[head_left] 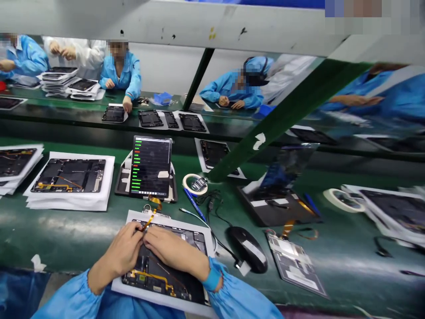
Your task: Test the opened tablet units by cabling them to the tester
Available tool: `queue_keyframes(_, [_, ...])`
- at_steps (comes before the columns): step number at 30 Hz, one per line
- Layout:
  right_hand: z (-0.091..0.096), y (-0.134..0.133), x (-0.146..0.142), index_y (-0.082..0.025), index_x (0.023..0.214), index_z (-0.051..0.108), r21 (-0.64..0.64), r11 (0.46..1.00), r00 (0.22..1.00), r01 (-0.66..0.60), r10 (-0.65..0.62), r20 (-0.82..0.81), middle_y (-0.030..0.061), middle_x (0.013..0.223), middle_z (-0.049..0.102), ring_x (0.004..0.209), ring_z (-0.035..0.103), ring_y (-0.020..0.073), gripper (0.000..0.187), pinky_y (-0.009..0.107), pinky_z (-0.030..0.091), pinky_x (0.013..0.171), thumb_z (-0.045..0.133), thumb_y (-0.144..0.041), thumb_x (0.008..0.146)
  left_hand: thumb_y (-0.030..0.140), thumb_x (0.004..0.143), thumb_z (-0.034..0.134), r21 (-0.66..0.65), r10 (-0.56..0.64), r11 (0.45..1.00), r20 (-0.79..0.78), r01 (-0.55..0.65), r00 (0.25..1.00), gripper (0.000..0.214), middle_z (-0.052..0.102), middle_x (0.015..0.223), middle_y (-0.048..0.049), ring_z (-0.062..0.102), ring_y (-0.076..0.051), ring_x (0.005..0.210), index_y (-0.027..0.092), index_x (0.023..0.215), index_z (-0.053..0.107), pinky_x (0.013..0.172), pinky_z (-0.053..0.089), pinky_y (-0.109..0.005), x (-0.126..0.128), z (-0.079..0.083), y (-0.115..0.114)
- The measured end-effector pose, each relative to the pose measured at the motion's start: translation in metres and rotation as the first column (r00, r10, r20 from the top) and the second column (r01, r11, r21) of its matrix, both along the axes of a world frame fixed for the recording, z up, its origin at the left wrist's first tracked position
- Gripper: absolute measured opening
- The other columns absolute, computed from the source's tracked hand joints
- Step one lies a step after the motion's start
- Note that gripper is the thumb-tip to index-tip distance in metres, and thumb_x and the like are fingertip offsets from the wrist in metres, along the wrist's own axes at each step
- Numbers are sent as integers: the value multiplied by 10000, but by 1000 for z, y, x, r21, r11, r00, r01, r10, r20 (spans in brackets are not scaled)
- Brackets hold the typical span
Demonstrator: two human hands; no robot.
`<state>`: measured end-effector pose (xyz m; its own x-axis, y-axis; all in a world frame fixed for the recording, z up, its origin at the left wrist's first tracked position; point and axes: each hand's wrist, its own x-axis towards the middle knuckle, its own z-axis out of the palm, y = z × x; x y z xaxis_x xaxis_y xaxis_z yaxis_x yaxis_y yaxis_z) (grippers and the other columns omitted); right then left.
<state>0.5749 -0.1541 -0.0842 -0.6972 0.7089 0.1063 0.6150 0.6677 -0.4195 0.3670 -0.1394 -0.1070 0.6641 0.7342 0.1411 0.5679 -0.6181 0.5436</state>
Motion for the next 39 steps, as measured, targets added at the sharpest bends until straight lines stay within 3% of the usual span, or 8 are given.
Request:
queue_keyframes(7, [-7, -8, -6, -114, 1067, 577, 61, 997, 994, 37, -43, 101, 106, 1070, 627, 953, 569, 237, 112, 395, 526, 871, 485, -135, 1007, 115, 977, 383, -26, -2, 1000, 22, 3, 1000, 202, 548, 1227, -104, 534, -216, 1147, 172, 1013, 574, 982, 511, -384, -2, -6, 2])
queue_keyframes(14, [-8, -6, -7, -124, 1039, 585, 99, 994, 995, 36, -45, 88, 86, 1024, 636, 926, 572, 225, 119, 377, 525, 855, 471, -149, 1021, 130, 986, 365, -64, 8, 998, 25, -6, 1000, 219, 560, 1193, -100, 533, -214, 1141, 178, 1005, 577, 982, 502, -381, -2, -2, 3])
queue_keyframes(27, [18, 10, -2, -116, 1025, 630, -29, 999, 999, -33, 34, 42, 100, 1034, 666, 954, 617, 194, 169, 300, 485, 870, 469, -167, 1027, 235, 1020, 343, -183, 28, 983, 118, -6, 993, 248, 560, 1068, -87, 549, -181, 1031, 181, 927, 566, 942, 500, -335, -1, 8, 11])
queue_keyframes(30, [33, 14, 16, -187, 1113, 603, -143, 979, 990, 142, -140, 25, 32, 1044, 683, 961, 640, 156, 132, 233, 474, 850, 564, -247, 1002, 261, 1031, 356, -146, 29, 989, 135, -9, 990, 257, 580, 1026, -70, 576, -159, 976, 184, 900, 564, 892, 513, -296, -4, 17, 16])
queue_keyframes(32, [43, 18, 38, -212, 1152, 580, -160, 887, 901, 433, -418, 115, 22, 1043, 691, 967, 658, 152, 165, 222, 469, 842, 557, -288, 1008, 269, 1027, 398, -34, 60, 998, 148, -55, 987, 210, 599, 1047, -66, 585, -160, 992, 190, 961, 581, 888, 513, -296, -5, 27, 20])
queue_keyframes(34, [46, 23, 62, -156, 1144, 569, -86, 710, 707, 699, -670, 227, 106, 1034, 691, 964, 679, 211, 183, 288, 479, 836, 453, -252, 1040, 255, 1016, 442, 151, 135, 975, 171, -162, 976, 175, 608, 1118, -74, 576, -180, 1057, 197, 1103, 583, 928, 502, -329, -2, 39, 20])
queue_keyframes(37, [34, 31, 86, -50, 1105, 555, -6, 491, 467, 871, -825, 318, 252, 989, 668, 931, 694, 346, 229, 403, 492, 776, 402, -201, 1026, 202, 999, 468, 375, 222, 882, 204, -286, 953, 245, 599, 1189, -96, 552, -205, 1116, 189, 1228, 553, 972, 483, -370, 19, 56, 7])
queue_keyframes(39, [23, 34, 91, -30, 1086, 557, -7, 437, 414, 899, -847, 333, 286, 977, 661, 926, 689, 394, 223, 441, 490, 759, 425, -192, 1007, 177, 987, 471, 431, 163, 876, 157, -216, 974, 248, 597, 1221, -107, 537, -212, 1158, 176, 1216, 568, 997, 481, -371, 43, 59, -11])
